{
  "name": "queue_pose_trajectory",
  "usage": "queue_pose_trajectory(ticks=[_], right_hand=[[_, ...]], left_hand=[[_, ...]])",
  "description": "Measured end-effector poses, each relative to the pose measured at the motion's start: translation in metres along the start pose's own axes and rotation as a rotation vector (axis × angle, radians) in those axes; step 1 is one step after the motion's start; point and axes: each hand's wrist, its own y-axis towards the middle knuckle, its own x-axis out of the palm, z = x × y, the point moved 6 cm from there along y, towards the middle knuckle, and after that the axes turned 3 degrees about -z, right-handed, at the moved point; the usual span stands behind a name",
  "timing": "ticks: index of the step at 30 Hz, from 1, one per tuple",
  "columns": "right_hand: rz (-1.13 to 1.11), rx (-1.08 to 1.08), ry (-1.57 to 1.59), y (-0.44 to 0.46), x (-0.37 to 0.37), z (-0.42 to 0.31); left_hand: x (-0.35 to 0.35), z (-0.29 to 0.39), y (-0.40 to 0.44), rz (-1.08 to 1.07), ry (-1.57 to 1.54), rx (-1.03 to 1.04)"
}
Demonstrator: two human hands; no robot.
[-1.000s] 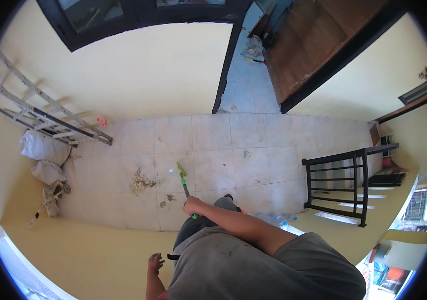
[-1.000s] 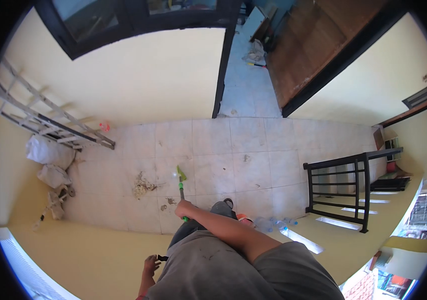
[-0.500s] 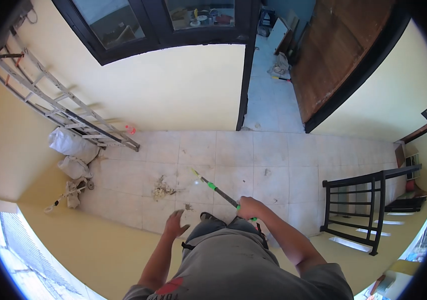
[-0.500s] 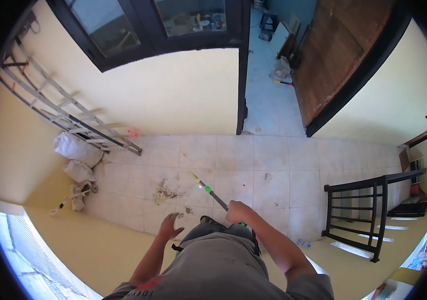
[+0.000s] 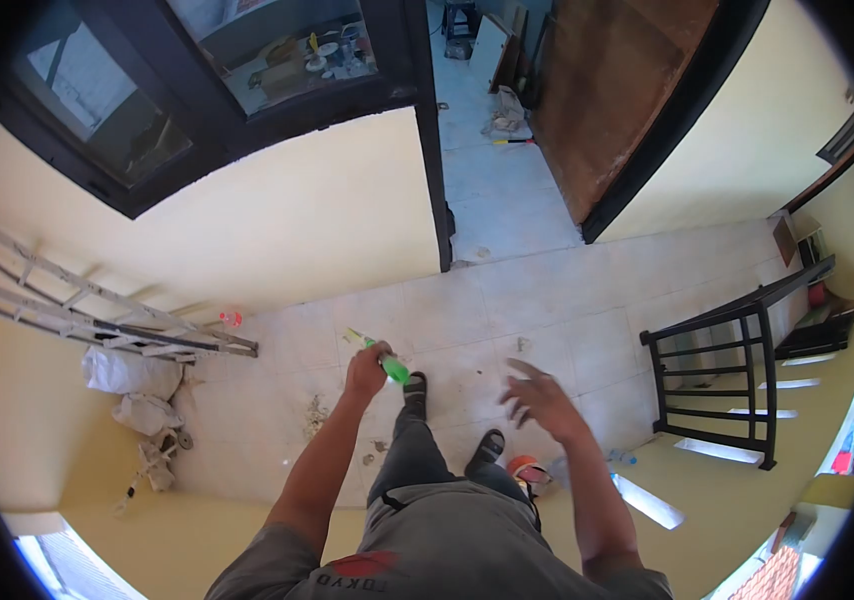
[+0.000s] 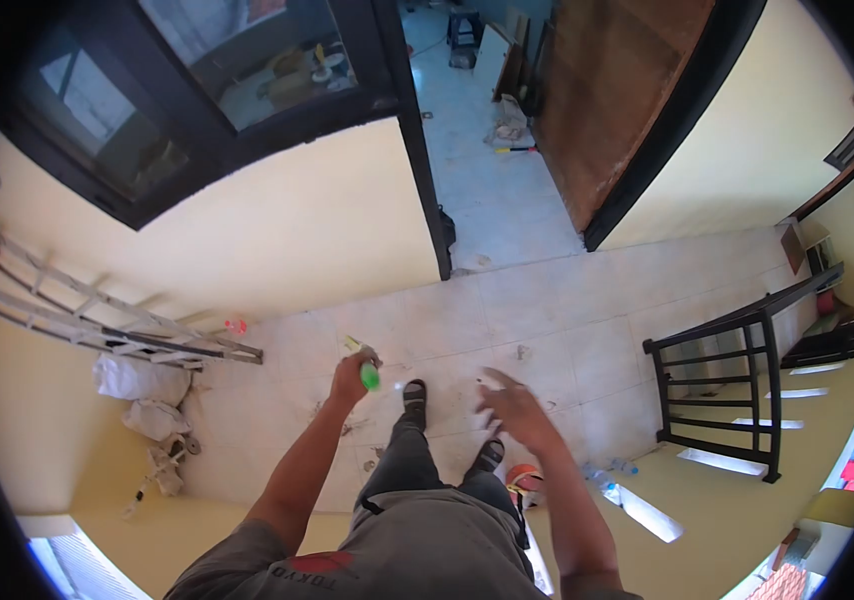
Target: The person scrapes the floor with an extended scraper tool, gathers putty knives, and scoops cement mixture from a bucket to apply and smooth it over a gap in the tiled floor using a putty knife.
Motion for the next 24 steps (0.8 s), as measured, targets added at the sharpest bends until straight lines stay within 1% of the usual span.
queue_pose_trajectory(ticks=[1,3,4,5,7,8,10,11,13,15,16,18,19,21,22,23,24], right_hand=[[0.132,-0.009,0.045,0.005,-0.024,0.016],[0.397,0.02,0.006,0.006,-0.069,0.061],[0.524,0.095,-0.013,-0.001,-0.081,0.074],[0.613,0.141,-0.025,-0.01,-0.089,0.088],[0.737,0.243,-0.016,-0.025,-0.094,0.121],[0.775,0.292,0.013,-0.028,-0.09,0.136],[0.77,0.345,0.019,-0.021,-0.068,0.155],[0.771,0.386,0.037,-0.02,-0.056,0.166],[0.781,0.418,0.072,-0.011,-0.024,0.161],[0.621,0.31,-0.084,-0.002,0.002,0.162],[0.656,0.341,-0.051,-0.01,0.009,0.162],[0.641,0.418,-0.093,-0.005,0.023,0.158],[0.654,0.428,-0.066,-0.006,0.029,0.16],[0.698,0.464,-0.186,-0.014,0.029,0.165],[0.746,0.479,-0.308,-0.018,0.027,0.185],[0.756,0.493,-0.293,-0.026,0.027,0.208],[0.747,0.523,-0.291,-0.029,0.028,0.212]], left_hand=[[-0.021,-0.01,0.031,0.041,-0.026,0.011],[-0.051,-0.057,0.098,0.1,-0.029,-0.095],[-0.067,-0.078,0.133,0.168,-0.09,-0.116],[-0.077,-0.108,0.164,0.212,-0.187,-0.184],[-0.12,-0.095,0.21,0.226,-0.098,-0.227],[-0.125,-0.109,0.233,0.217,-0.07,-0.255],[-0.128,-0.14,0.27,0.156,-0.067,-0.339],[-0.129,-0.15,0.285,0.135,-0.063,-0.341],[-0.116,-0.187,0.315,0.08,0.0,-0.349],[-0.11,-0.198,0.329,0.047,-0.013,-0.419],[-0.1,-0.213,0.335,0.02,-0.059,-0.414],[-0.084,-0.249,0.349,-0.018,-0.137,-0.441],[-0.078,-0.261,0.353,-0.043,-0.124,-0.428],[-0.066,-0.284,0.36,-0.064,-0.226,-0.46],[-0.061,-0.29,0.362,-0.106,-0.303,-0.486],[-0.056,-0.296,0.364,-0.127,-0.295,-0.482],[-0.055,-0.3,0.365,-0.111,-0.358,-0.55]])
